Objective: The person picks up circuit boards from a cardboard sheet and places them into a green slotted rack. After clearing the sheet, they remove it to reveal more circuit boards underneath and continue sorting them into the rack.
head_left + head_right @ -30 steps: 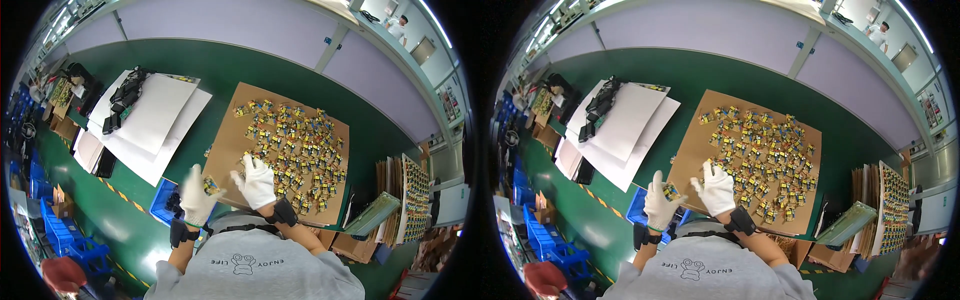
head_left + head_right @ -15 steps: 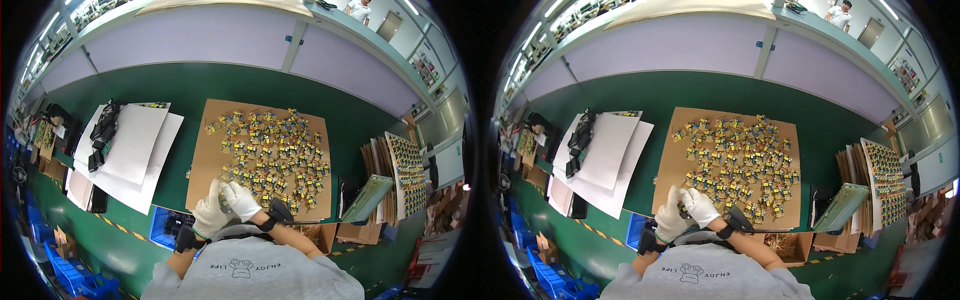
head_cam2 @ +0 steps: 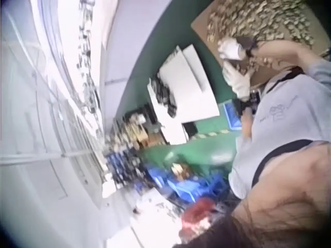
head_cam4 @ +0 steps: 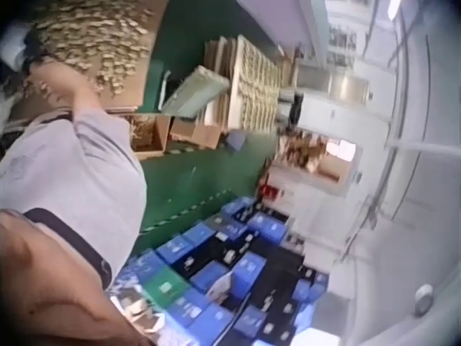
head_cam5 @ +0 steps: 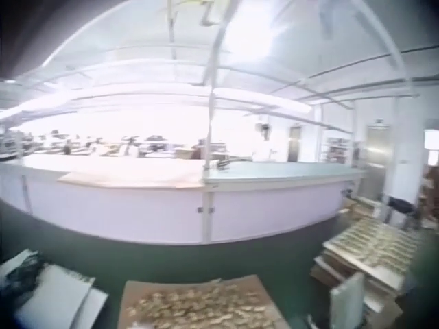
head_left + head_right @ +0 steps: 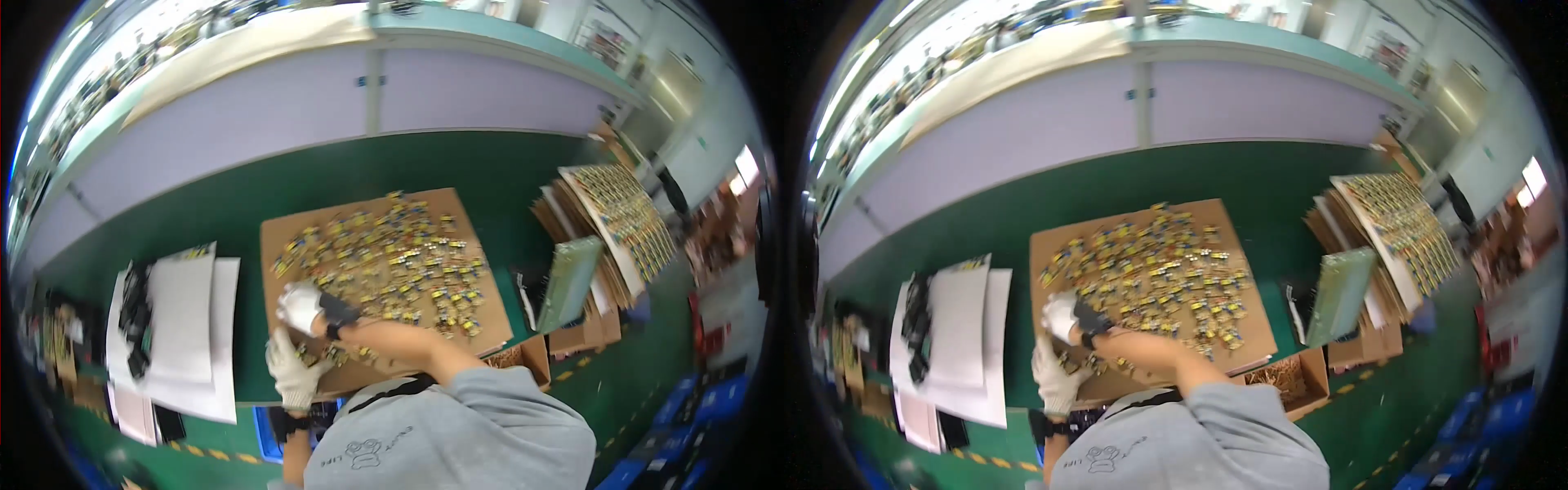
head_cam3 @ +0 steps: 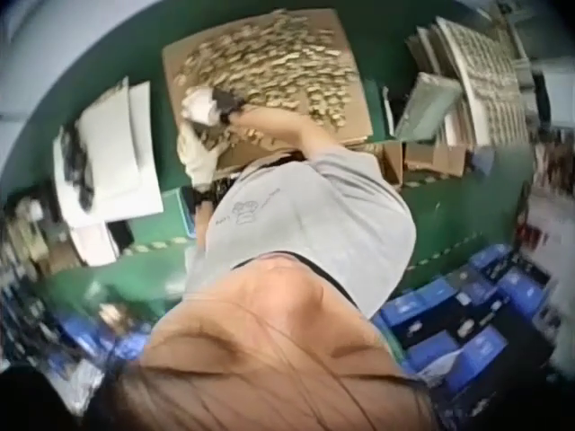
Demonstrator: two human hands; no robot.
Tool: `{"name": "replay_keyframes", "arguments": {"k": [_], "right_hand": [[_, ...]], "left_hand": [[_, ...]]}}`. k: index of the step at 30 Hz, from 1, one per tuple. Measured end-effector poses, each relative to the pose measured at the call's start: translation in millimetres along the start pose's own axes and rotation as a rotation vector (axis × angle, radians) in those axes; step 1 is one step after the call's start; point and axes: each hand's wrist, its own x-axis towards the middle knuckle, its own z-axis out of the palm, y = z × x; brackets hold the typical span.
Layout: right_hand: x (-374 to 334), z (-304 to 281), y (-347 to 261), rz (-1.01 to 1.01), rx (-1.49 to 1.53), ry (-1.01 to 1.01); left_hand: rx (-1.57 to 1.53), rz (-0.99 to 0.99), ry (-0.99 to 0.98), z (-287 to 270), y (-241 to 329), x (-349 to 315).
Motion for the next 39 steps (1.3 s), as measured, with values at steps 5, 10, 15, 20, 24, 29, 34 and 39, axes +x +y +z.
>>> {"name": "replay_keyframes", "arguments": {"k": [5,10,15,20,24,29,34,39], "right_hand": [[-12.8,-9.3,-24.3,0.067,0.022,0.190],[-40.6,-56.2,-22.4,0.110,0.177,0.266],[-86.5,-128.2,-4.2,0.124,0.278,0.465],[-168.2,-208.8,71.6,0.312,0.044,0.792],[-281.1,-311.7,142.4,0.697,-0.469,0.965],[-488.7,-397.0,224.1,1.531,-0.988,0.735],[-504.6,-439.8,223.3,1.657,-0.564,0.323],[-534.0,-431.0,234.8,1.595,-0.552,0.259]], "left_hand": [[-0.400,-0.279,0.319,29.9,-25.2,-35.4],[-0.298,-0.340,0.338,39.3,-11.5,-28.1],[-0.182,-0.209,0.250,38.9,9.5,-7.8],[-0.508,-0.391,0.258,40.7,14.6,13.8],[-0.289,-0.512,0.399,14.6,20.5,-4.7],[-0.268,-0.477,0.527,9.8,55.9,-2.7],[-0.453,-0.378,0.569,33.4,124.1,22.6],[-0.688,-0.370,0.400,56.3,201.8,44.0]]}}
